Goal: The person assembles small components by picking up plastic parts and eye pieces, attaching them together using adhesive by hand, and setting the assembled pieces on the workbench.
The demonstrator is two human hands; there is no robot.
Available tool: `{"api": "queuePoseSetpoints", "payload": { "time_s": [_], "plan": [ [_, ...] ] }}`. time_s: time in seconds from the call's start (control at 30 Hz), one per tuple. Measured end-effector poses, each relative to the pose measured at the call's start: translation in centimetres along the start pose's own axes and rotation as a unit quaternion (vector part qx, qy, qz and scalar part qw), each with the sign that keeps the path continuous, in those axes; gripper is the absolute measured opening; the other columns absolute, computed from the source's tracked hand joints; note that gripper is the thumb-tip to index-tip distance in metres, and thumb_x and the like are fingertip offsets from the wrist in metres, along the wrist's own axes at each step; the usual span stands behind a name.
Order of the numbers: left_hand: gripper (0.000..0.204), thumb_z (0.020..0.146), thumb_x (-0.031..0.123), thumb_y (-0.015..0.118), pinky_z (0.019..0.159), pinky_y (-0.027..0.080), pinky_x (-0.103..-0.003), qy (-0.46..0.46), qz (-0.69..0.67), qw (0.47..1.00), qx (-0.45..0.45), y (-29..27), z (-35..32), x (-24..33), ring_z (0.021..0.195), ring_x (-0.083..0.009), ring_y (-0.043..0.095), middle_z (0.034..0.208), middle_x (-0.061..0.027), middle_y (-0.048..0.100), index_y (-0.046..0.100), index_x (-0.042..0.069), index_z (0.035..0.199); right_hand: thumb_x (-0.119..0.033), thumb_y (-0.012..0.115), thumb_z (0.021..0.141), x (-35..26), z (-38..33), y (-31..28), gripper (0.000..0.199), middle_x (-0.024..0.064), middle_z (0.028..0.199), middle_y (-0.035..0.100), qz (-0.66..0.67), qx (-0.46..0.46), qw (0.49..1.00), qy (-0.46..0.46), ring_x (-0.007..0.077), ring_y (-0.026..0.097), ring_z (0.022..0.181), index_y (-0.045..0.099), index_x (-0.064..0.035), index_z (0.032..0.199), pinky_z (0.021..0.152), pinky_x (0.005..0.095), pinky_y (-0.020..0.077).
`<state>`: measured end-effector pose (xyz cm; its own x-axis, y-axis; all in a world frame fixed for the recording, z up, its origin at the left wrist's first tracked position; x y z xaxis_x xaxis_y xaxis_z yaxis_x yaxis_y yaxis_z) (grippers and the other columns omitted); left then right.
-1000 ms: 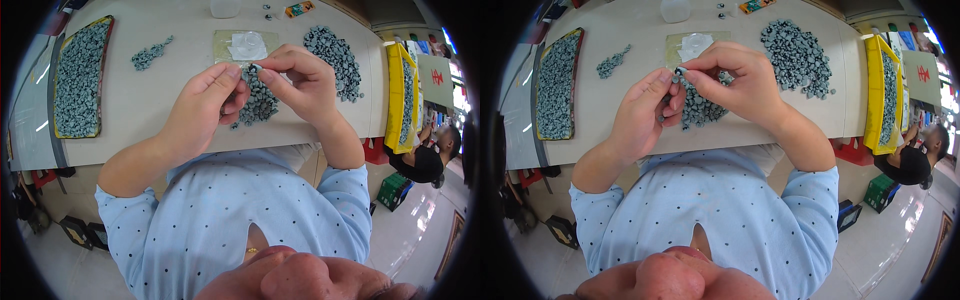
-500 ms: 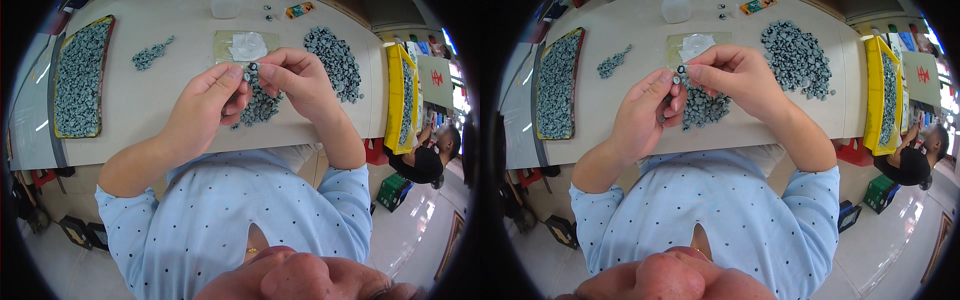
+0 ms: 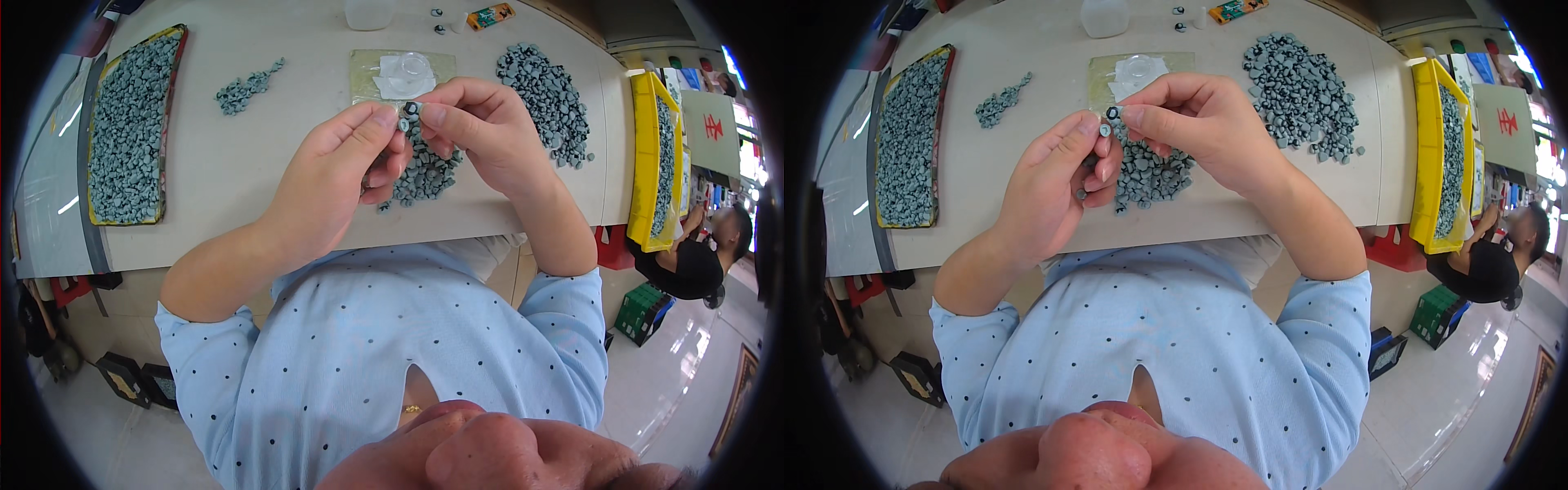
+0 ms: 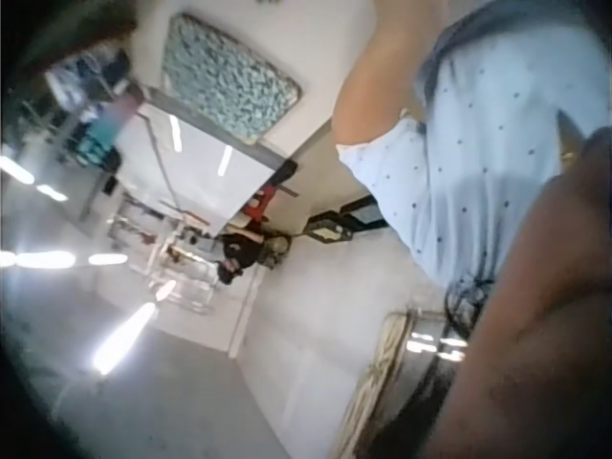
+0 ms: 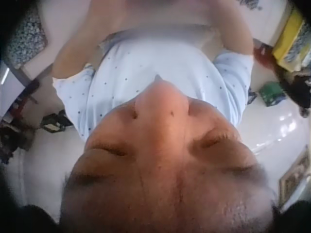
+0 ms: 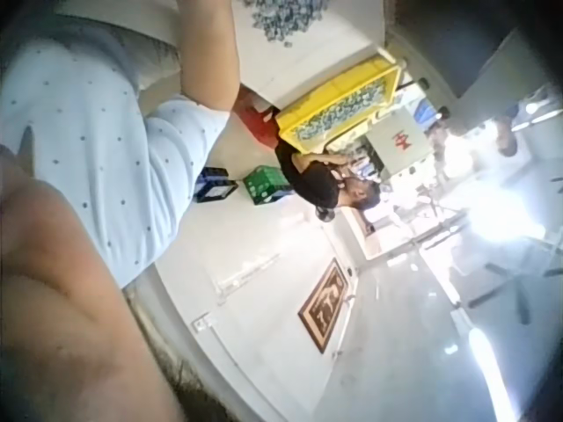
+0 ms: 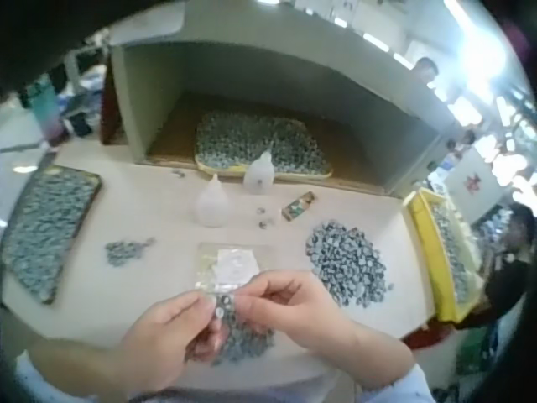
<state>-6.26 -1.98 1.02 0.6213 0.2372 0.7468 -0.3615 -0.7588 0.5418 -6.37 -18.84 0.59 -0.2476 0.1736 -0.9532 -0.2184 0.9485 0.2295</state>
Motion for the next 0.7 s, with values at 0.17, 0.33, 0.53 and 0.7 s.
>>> {"api": "queuePoseSetpoints", "payload": {
  "time_s": [0.17,0.33,0.53,0.7],
  "plan": [
    [0.025,0.097,0.028,0.039,0.052,0.029,-0.023,-0.006,0.000,1.000,0.006,0.03,0.00,-0.03,0.060,-0.0079,0.035,0.068,0.0001,0.045,0.043,0.009,0.080,-0.012,0.062,0.084,-0.03,-0.06,-0.10,0.014,0.0029,0.075,0.059,-0.014,0.011,1.000,-0.004,0.0097,0.052,0.062,0.063,-0.0002,0.091,0.056,0.0227,0.0414],
    [0.025,0.096,0.027,0.039,0.053,0.029,-0.023,-0.012,0.000,1.000,0.010,0.04,-0.02,-0.01,0.060,-0.0078,0.036,0.068,0.0002,0.044,0.043,0.009,0.080,-0.012,0.062,0.084,0.00,-0.01,-0.13,0.014,0.0032,0.075,0.059,-0.010,0.017,1.000,-0.007,0.0098,0.052,0.062,0.063,0.0001,0.091,0.056,0.0228,0.0413],
    [0.024,0.096,0.026,0.040,0.052,0.029,-0.023,-0.015,-0.001,1.000,0.010,0.02,-0.02,0.01,0.060,-0.0078,0.036,0.067,0.0000,0.045,0.043,0.009,0.080,-0.011,0.061,0.084,0.07,0.07,-0.18,0.014,0.0034,0.074,0.059,-0.012,0.023,1.000,-0.005,0.0101,0.052,0.062,0.063,0.0003,0.092,0.056,0.0230,0.0412],
    [0.023,0.095,0.026,0.040,0.052,0.030,-0.023,-0.015,-0.003,1.000,0.009,-0.09,0.03,-0.16,0.060,-0.0078,0.036,0.068,-0.0005,0.045,0.043,0.009,0.080,-0.011,0.061,0.085,0.04,0.07,-0.25,0.014,0.0034,0.074,0.060,-0.013,0.021,1.000,-0.009,0.0098,0.052,0.062,0.063,0.0006,0.092,0.056,0.0226,0.0408]
  ]
}}
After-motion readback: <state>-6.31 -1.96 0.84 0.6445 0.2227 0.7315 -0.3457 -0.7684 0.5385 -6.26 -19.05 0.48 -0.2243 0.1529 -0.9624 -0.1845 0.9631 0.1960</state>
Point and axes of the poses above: each hand's wrist, its own z-axis towards the middle knuckle, its own y-axis out of the palm, x = y × z, the point moved 2 cm from there along z, towards the middle knuckle
